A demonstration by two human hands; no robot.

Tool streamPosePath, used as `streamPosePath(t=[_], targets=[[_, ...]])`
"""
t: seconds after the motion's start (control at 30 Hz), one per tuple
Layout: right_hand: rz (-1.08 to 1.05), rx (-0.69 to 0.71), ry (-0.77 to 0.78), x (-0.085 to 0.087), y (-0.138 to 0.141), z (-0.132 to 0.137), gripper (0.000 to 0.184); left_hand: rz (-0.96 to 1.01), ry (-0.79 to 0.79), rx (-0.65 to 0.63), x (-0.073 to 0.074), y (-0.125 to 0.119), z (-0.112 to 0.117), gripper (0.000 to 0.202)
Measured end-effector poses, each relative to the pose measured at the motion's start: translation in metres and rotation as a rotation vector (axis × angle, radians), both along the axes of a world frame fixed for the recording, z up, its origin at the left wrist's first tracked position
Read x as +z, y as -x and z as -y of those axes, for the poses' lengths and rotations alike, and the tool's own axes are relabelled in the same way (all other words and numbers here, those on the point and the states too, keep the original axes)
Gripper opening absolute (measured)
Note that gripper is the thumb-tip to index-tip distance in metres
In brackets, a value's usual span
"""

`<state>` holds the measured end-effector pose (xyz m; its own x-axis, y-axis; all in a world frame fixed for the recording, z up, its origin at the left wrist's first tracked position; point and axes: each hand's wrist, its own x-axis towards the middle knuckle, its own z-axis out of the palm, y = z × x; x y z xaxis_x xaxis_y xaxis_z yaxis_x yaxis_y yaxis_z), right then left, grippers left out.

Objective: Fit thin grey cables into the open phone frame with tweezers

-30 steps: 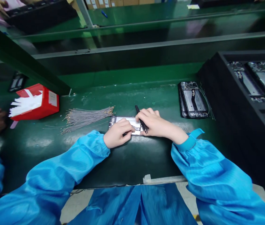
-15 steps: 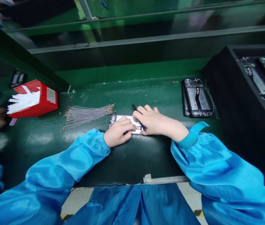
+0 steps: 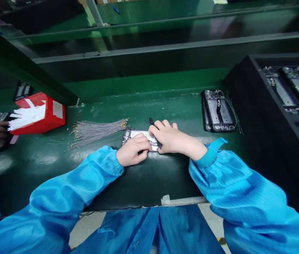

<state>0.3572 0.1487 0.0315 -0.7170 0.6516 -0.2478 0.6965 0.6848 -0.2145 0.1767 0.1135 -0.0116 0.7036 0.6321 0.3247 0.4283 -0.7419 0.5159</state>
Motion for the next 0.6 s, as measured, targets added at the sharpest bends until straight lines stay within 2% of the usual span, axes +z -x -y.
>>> streamPosePath(t=[0.07, 0.13, 0.2, 0.27, 0.37, 0.47, 0.53, 0.6], targets=[[-0.113, -0.005, 0.006, -0.007, -0.007, 0.0, 0.03, -0.019, -0.024, 0.05, 0.001, 0.0, 0.002, 0.017], [-0.292, -0.025, 0.027, -0.015, -0.016, -0.002, 0.027, -0.062, -0.081, 0.153, 0.002, 0.001, 0.005, 0.017], [-0.445, -0.067, -0.001, -0.021, -0.024, -0.003, 0.023, -0.128, -0.145, 0.236, 0.004, 0.001, 0.008, 0.034], [-0.505, -0.131, -0.089, -0.022, -0.03, -0.003, 0.017, -0.203, -0.178, 0.267, 0.006, 0.001, 0.01, 0.051], [-0.417, -0.282, -0.21, -0.018, -0.033, 0.0, 0.011, -0.317, -0.138, 0.329, 0.011, -0.001, 0.011, 0.057], [-0.238, -0.412, -0.301, -0.014, -0.032, 0.009, 0.017, -0.406, -0.015, 0.415, 0.015, -0.007, 0.011, 0.054], [-0.169, -0.407, -0.331, -0.014, -0.031, 0.017, 0.024, -0.394, 0.054, 0.396, 0.015, -0.012, 0.013, 0.048], [-0.161, -0.35, -0.337, -0.016, -0.03, 0.023, 0.032, -0.347, 0.063, 0.311, 0.012, -0.018, 0.014, 0.039]])
